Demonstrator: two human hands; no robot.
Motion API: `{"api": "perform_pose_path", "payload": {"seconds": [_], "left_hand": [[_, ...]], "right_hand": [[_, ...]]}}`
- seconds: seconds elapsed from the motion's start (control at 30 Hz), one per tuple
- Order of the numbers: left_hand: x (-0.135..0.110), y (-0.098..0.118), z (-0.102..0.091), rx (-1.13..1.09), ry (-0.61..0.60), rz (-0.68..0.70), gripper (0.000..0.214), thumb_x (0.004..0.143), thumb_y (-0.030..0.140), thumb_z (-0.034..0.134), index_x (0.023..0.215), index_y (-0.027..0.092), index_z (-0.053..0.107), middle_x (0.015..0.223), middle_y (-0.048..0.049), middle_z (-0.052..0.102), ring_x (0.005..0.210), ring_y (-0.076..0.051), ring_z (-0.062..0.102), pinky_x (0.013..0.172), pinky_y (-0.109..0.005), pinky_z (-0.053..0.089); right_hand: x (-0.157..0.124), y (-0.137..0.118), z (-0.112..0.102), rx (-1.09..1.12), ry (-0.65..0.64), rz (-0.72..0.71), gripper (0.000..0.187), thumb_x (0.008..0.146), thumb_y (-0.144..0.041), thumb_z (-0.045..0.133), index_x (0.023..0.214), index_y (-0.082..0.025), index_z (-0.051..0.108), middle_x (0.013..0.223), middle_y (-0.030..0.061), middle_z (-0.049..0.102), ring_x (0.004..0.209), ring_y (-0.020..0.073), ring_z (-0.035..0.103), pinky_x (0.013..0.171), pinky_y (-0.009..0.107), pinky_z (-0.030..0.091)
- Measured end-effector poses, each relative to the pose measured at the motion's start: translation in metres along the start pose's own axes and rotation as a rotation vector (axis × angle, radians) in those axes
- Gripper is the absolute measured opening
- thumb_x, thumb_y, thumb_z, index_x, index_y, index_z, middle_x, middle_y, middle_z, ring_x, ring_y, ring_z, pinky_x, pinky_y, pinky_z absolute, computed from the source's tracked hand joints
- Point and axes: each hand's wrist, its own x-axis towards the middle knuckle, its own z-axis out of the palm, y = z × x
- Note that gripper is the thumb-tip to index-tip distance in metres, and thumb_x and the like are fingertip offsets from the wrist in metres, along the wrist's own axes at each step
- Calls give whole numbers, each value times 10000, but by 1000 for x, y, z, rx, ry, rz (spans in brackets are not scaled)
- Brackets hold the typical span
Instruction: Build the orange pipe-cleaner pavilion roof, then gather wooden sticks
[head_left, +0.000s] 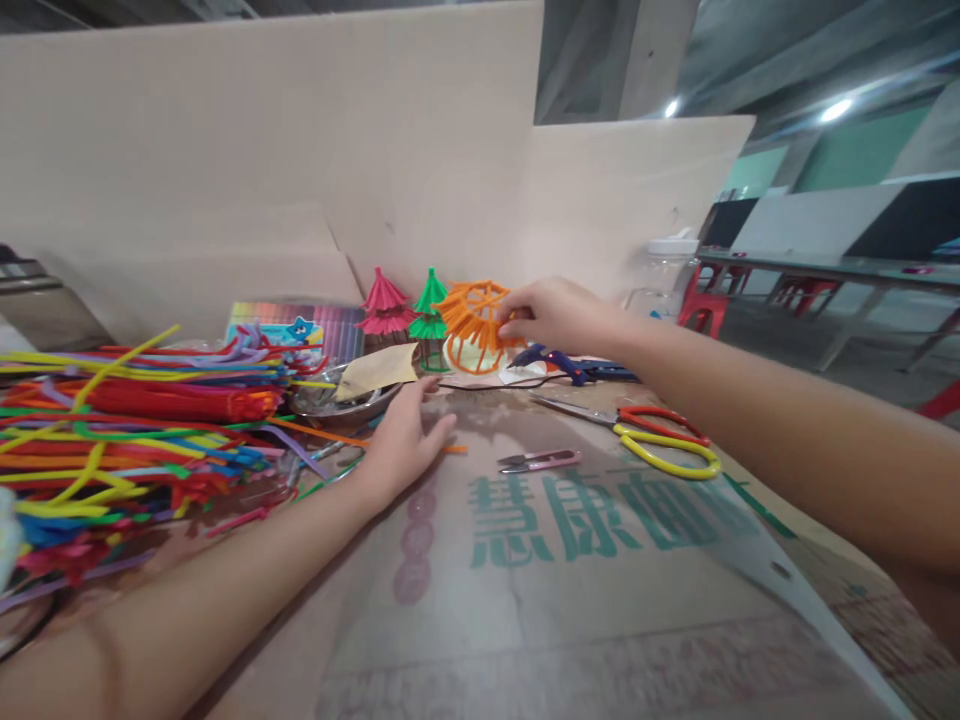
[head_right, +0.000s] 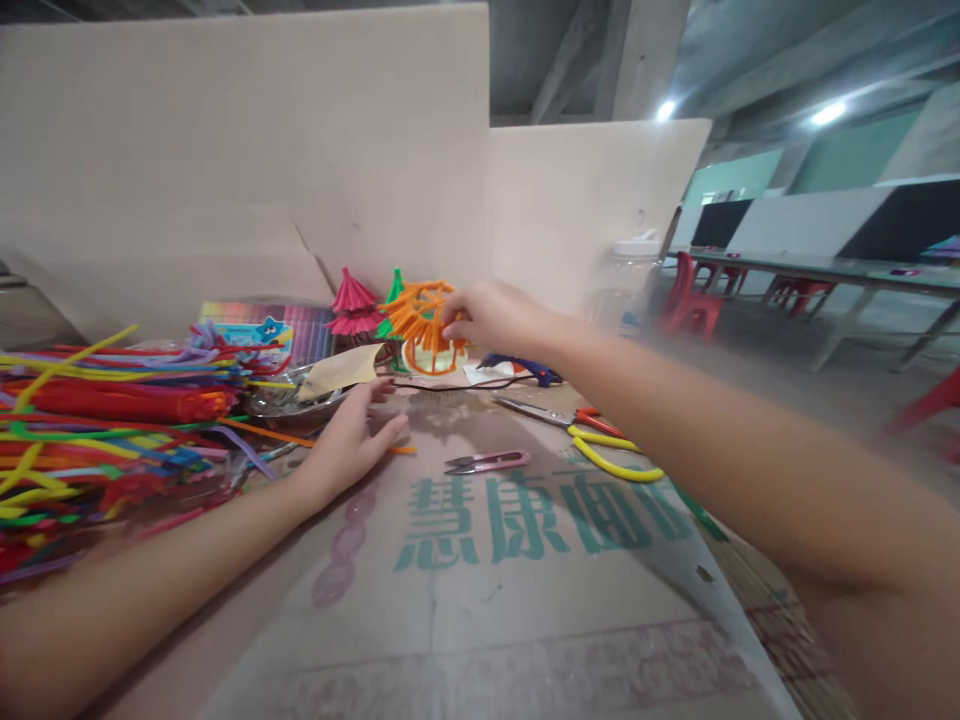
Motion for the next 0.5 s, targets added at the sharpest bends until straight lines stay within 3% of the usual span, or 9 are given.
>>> {"api": "perform_pose_path", "payload": {"seconds": [0.13, 0.23, 0.5], "left_hand": [[-3, 6, 0, 91, -187, 58, 205, 954, 278, 585, 1030, 185, 750, 1096, -130, 774, 1110, -312, 716, 1032, -497, 566], [-3, 10, 0, 113, -186, 48, 192, 946, 240, 595, 998, 199, 775, 1064, -115, 797, 1060, -304, 735, 1008, -480, 575], [-5, 9, 3, 112, -171, 85, 139, 915, 162, 641, 971, 179, 767, 1066, -124, 800, 1052, -294, 735, 1014, -442, 575]], "right_hand": [[16, -4, -10, 130, 74, -36, 88, 879, -246, 791, 868, -162, 816, 638, -13, 620, 615, 114, 510, 621, 283, 327], [35, -26, 1, 213, 47, -84, 87, 879, -232, 802, 892, -147, 814, 677, -2, 622, 650, 118, 526, 639, 284, 343], [93, -89, 58, 110, -105, -166, 106, 911, -149, 728, 956, -142, 824, 788, 28, 721, 701, 123, 586, 654, 243, 423]]}}
